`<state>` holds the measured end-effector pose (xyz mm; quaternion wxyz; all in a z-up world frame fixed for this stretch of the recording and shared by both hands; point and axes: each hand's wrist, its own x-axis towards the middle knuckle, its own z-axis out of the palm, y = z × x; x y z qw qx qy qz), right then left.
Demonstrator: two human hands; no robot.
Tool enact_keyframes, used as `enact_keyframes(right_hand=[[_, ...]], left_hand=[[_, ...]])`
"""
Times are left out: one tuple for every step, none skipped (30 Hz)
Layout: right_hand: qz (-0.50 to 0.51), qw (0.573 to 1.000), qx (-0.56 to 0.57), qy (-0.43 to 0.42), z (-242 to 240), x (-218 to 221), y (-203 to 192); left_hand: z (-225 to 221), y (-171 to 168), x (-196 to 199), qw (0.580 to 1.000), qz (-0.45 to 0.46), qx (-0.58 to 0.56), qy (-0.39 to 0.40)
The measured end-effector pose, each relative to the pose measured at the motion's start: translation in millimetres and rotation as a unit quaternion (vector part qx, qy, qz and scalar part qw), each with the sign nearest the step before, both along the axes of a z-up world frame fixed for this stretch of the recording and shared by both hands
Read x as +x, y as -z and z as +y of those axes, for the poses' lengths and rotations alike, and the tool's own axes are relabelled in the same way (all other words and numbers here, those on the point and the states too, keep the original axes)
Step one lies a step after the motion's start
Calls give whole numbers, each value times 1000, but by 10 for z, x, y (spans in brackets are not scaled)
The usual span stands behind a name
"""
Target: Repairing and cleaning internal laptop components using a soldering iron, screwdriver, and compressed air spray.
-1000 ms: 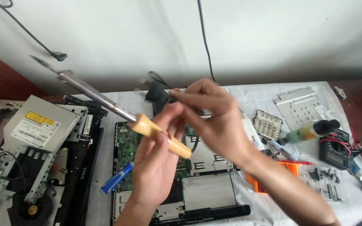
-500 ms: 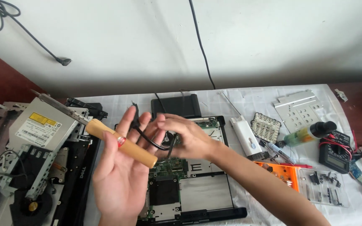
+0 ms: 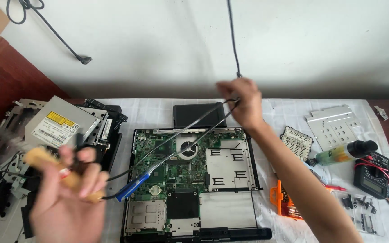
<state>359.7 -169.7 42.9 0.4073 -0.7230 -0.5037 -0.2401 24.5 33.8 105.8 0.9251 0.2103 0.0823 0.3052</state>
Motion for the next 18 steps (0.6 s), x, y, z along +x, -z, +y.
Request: enact_keyframes(right_hand=[[37,998,45,29,-21,-19,-88],[37,998,44,29,-41,-31,-152],[60,997,48,29,-60,-44,-217],[83,995,52,29,-73,-60,-280],[83,995,52,28,-70,-132,-365],[215,971,100,34,-62,-203,-453],[343,927,144,38,-54,-275,-542],[343,927,145,38,-17,-333,-573],[459,856,236,16,19,-392,-603],[561,762,322,-5,50,-454,-632],[561,762,322,-4,46,-473,-671],[618,689,377,-41,42,-489,-715],[666,607,426,-78,39,-506,-761],[665,608,426,-79,-11,-538,-827],[663,599,435,-115,-60,-570,-894],[661,587,442,-151,-107,-606,-953],[661,588,442,-151,-154,-596,-953],[681,523,445,-255,-206,-589,-955]], left_hand=[[65,-21,-59,999,22,28,-15],[136,22,-98,999,22,27,-15],[207,64,-138,999,11,33,-14],[281,107,-182,999,-1,38,-13],[272,64,-169,999,-1,38,-13],[267,18,-156,998,31,16,-52],[261,-28,-144,994,62,-5,-91],[228,0,-95,994,62,-5,-91],[193,28,-46,997,39,10,-69],[154,63,0,998,14,24,-48],[86,84,83,998,14,24,-47],[14,104,167,998,15,2,-53],[-57,121,250,998,15,-21,-58],[-101,142,320,998,14,-21,-59],[-145,161,390,996,62,10,-66],[-188,182,454,990,112,41,-73],[-234,208,505,990,112,40,-73],[-281,232,557,993,94,46,-53]])
